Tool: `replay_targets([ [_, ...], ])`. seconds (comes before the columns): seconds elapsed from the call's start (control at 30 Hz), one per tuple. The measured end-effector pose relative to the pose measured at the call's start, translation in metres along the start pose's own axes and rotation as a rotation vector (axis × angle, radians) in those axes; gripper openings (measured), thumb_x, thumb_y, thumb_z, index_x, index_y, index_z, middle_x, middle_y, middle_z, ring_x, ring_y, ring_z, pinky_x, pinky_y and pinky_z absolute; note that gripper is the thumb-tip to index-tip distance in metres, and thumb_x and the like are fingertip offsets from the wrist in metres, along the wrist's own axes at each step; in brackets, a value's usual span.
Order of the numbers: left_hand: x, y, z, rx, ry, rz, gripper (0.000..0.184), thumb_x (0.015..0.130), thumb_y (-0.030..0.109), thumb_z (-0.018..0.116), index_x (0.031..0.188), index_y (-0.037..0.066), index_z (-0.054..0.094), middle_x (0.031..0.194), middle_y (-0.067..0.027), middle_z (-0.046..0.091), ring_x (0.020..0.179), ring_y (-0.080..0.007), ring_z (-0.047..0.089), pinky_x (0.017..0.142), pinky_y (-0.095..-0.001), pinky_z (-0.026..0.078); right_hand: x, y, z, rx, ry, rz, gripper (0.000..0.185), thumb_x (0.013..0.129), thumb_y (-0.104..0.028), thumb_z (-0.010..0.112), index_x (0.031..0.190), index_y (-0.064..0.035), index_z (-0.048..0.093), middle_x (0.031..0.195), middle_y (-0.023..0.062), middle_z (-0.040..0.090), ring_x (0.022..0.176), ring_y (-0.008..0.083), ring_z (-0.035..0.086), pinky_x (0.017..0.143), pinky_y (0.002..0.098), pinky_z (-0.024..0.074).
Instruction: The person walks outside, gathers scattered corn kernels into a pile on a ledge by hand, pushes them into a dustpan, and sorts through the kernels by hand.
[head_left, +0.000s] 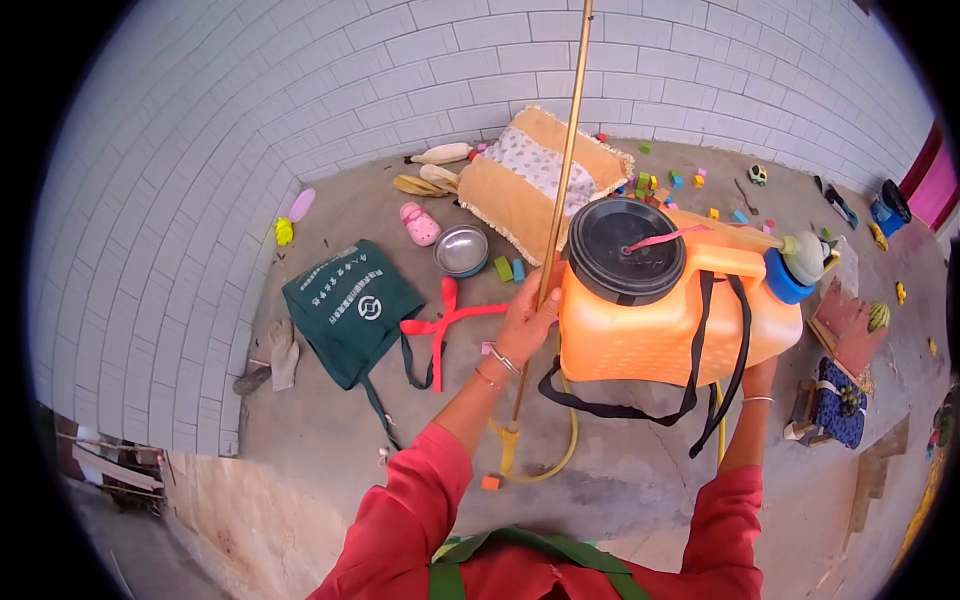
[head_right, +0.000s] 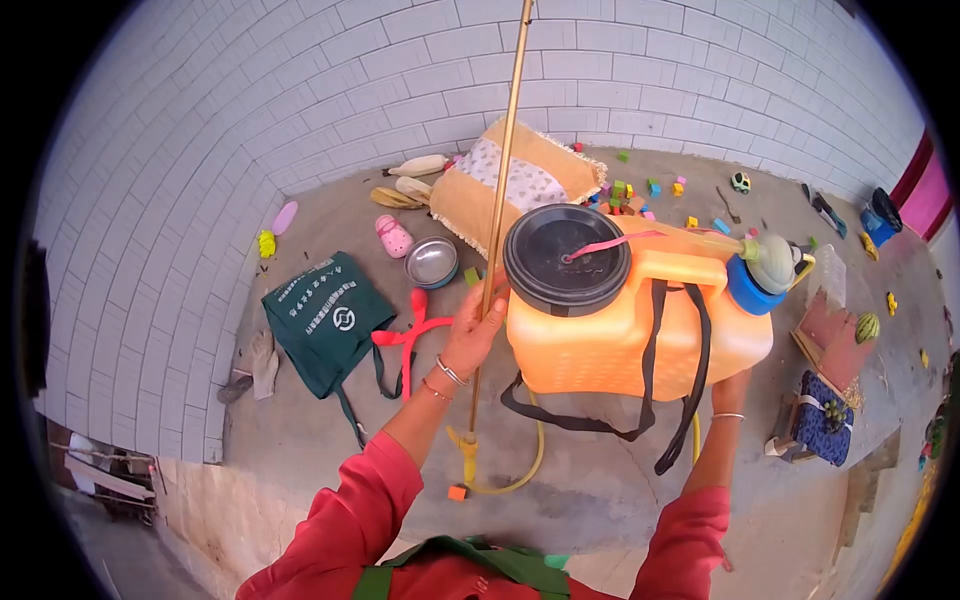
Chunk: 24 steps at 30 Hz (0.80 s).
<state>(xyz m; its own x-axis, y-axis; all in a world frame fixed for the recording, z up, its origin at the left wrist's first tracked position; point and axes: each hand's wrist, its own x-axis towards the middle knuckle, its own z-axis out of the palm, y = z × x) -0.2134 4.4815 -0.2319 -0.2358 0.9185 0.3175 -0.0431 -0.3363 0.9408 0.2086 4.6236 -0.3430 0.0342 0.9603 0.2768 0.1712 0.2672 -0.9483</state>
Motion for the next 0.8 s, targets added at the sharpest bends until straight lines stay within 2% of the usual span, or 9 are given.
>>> replay_targets([
  [0.03, 0.002, -0.004, -0.001, -0.076, -0.029, -0.025, 0.043, 0.094, 0.018, 0.05, 0.132, 0.003, 0.038, 0.138, -0.0075, 0.038, 0.125, -0.0161, 0.038, 0.101, -0.0297, 0.033, 0.009, 0.023, -0.004, 0.28, 0.073, 0.115, 0.037, 0.091, -0.016, 0.05, 0.124, 0.0, 0.047, 0.119, 0.0098, 0.055, 0.105, 0.0206, 0.054, 0.092, 0.0324, 0.0422],
  [0.07, 0.003, -0.014, -0.005, -0.03, -0.059, -0.034, 0.049, 0.094, 0.017, 0.049, 0.137, 0.003, 0.031, 0.138, -0.0071, 0.038, 0.128, -0.0157, 0.035, 0.104, -0.0291, 0.029, 0.019, 0.033, -0.006, 0.407, 0.111, 0.17, 0.037, 0.091, -0.016, 0.05, 0.124, 0.0, 0.047, 0.119, 0.0098, 0.055, 0.106, 0.0206, 0.054, 0.092, 0.0324, 0.0422],
  [0.1, 0.004, -0.021, -0.007, -0.013, -0.021, -0.042, 0.049, 0.094, 0.017, 0.049, 0.137, 0.003, 0.031, 0.138, -0.0071, 0.038, 0.128, -0.0157, 0.035, 0.104, -0.0291, 0.029, 0.023, 0.037, -0.001, 0.426, 0.129, 0.195, 0.037, 0.091, -0.016, 0.05, 0.124, 0.0, 0.047, 0.119, 0.0098, 0.055, 0.106, 0.0206, 0.054, 0.092, 0.0324, 0.0422],
  [0.17, 0.005, -0.026, -0.009, -0.069, -0.087, -0.051, 0.048, 0.095, 0.018, 0.048, 0.137, 0.002, 0.031, 0.138, -0.007, 0.037, 0.129, -0.0154, 0.032, 0.105, -0.0289, 0.027, 0.039, 0.039, 0.007, 0.469, 0.164, 0.233, 0.037, 0.091, -0.017, 0.049, 0.124, 0.0, 0.047, 0.119, 0.0098, 0.055, 0.106, 0.0206, 0.054, 0.092, 0.0325, 0.0421],
  [0.2, 0.006, -0.027, -0.011, -0.058, -0.06, -0.058, 0.048, 0.095, 0.018, 0.048, 0.137, 0.002, 0.031, 0.138, -0.007, 0.037, 0.129, -0.0154, 0.032, 0.105, -0.0289, 0.027, 0.044, 0.04, 0.013, 0.476, 0.172, 0.243, 0.037, 0.091, -0.017, 0.049, 0.124, 0.0, 0.047, 0.119, 0.0098, 0.055, 0.106, 0.0206, 0.054, 0.092, 0.0325, 0.0421],
  [0.27, 0.007, -0.027, -0.012, -0.151, -0.153, -0.068, 0.051, 0.095, 0.021, 0.048, 0.138, 0.002, 0.029, 0.141, -0.0072, 0.034, 0.131, -0.0159, 0.029, 0.107, -0.0297, 0.024, 0.049, 0.038, 0.028, 0.471, 0.179, 0.254, 0.037, 0.091, -0.017, 0.049, 0.124, 0.0, 0.047, 0.119, 0.0098, 0.055, 0.106, 0.0206, 0.054, 0.092, 0.0325, 0.0421],
  [0.57, -0.021, -0.021, -0.008, 0.015, -0.04, 0.008, 0.053, 0.094, 0.018, 0.047, 0.14, 0.002, 0.026, 0.144, -0.0108, 0.031, 0.133, -0.0197, 0.026, 0.107, -0.0302, 0.021, 0.052, 0.02, 0.052, 0.408, 0.182, 0.277, 0.037, 0.091, -0.019, 0.049, 0.123, 0.0, 0.048, 0.12, 0.0097, 0.055, 0.106, 0.0206, 0.054, 0.092, 0.0327, 0.0419],
  [0.67, -0.046, -0.006, -0.017, -0.064, 0.006, -0.044, 0.053, 0.094, 0.013, 0.044, 0.141, 0.001, 0.023, 0.146, -0.0078, 0.025, 0.134, -0.0159, 0.021, 0.108, -0.0303, 0.019, 0.036, 0.006, 0.06, 0.373, 0.18, 0.301, 0.037, 0.091, -0.019, 0.048, 0.123, 0.0, 0.048, 0.12, 0.0096, 0.055, 0.106, 0.0206, 0.054, 0.091, 0.0327, 0.0419],
  [0.8, -0.096, 0.015, -0.037, -0.163, 0.06, -0.068, 0.052, 0.095, 0.013, 0.044, 0.141, 0.001, 0.023, 0.146, -0.0074, 0.025, 0.134, -0.0154, 0.021, 0.109, -0.031, 0.018, -0.005, -0.009, 0.083, 0.378, 0.156, 0.32, 0.037, 0.091, -0.02, 0.048, 0.123, 0.0, 0.048, 0.12, 0.0096, 0.054, 0.107, 0.0206, 0.053, 0.091, 0.0328, 0.0418],
])
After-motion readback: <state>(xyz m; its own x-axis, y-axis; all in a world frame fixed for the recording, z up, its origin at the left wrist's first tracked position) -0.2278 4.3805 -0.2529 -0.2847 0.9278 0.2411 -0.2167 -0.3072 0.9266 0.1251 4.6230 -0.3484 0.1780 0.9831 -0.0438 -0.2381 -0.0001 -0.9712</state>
